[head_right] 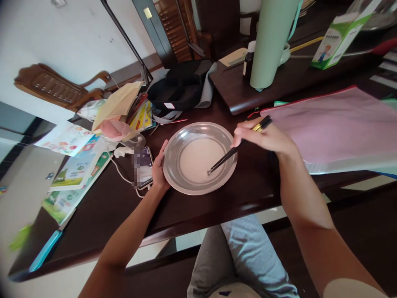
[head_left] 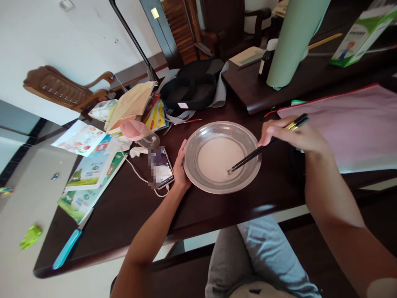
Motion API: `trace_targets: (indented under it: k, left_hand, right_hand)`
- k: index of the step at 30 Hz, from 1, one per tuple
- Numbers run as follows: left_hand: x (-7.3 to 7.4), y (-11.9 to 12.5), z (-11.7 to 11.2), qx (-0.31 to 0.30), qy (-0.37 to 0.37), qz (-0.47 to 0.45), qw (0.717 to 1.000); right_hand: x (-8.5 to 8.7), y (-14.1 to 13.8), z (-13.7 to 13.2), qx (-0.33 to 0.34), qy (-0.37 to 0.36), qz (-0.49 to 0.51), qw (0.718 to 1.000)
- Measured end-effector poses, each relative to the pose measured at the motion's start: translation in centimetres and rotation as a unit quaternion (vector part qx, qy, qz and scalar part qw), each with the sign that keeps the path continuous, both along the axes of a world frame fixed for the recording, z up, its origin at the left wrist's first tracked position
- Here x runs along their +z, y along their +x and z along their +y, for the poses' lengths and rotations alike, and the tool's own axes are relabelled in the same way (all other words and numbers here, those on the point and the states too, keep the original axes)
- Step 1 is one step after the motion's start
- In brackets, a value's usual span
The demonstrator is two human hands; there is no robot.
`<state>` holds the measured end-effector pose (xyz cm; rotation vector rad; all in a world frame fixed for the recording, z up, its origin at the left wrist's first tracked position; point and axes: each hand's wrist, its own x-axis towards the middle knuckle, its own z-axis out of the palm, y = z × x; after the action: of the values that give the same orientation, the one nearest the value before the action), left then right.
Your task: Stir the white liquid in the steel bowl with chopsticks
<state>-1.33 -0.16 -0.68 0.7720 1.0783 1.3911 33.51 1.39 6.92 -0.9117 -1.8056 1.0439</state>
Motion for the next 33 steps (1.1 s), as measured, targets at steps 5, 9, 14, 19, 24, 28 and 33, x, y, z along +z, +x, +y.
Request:
trace_targets:
  k: [5,9,14,19,24,28,33]
  left_hand:
    - [0.1,0.0,0.0,0.003,-0.006,0.006,1.0]
    - [0.1,0.0,0.0,0.0,-0.008,0.008,1.0]
    - [0.3,0.1,0.0,0.009,-0.014,-0.004,1.0]
    - [0.4,0.3,0.0,0.018,-0.019,-0.007,1.0]
    - [0.5,0.3,0.0,0.018,-0.023,-0.01,1.0]
    - [0.3,0.2,0.0,0.011,-0.02,-0.007,1.0]
    - [0.1,0.1,0.1,0.003,-0.013,0.001,1.0]
  right_hand:
    - [-0.6,-1.9,0.2,0.014,0.018,-0.032,0.999]
    - [-0.1,-0.3,0.0,-0.114,0.028,-0.007,0.993]
    - [-0.1,-0.5,0.0,-0.013,-0.009,-0.002,1.0]
    - [-0.6,-2.0,0.2,-0.009,0.005,-0.03,0.999]
    - [0.0,-0.1,0.0,-0.12,0.026,0.007,0.992]
    - [-0.2,-0.8,0.0,-0.01,-0.001,-0.007,1.0]
    - [-0.6,-1.9,0.1,-0.031,0.007,-0.037,0.999]
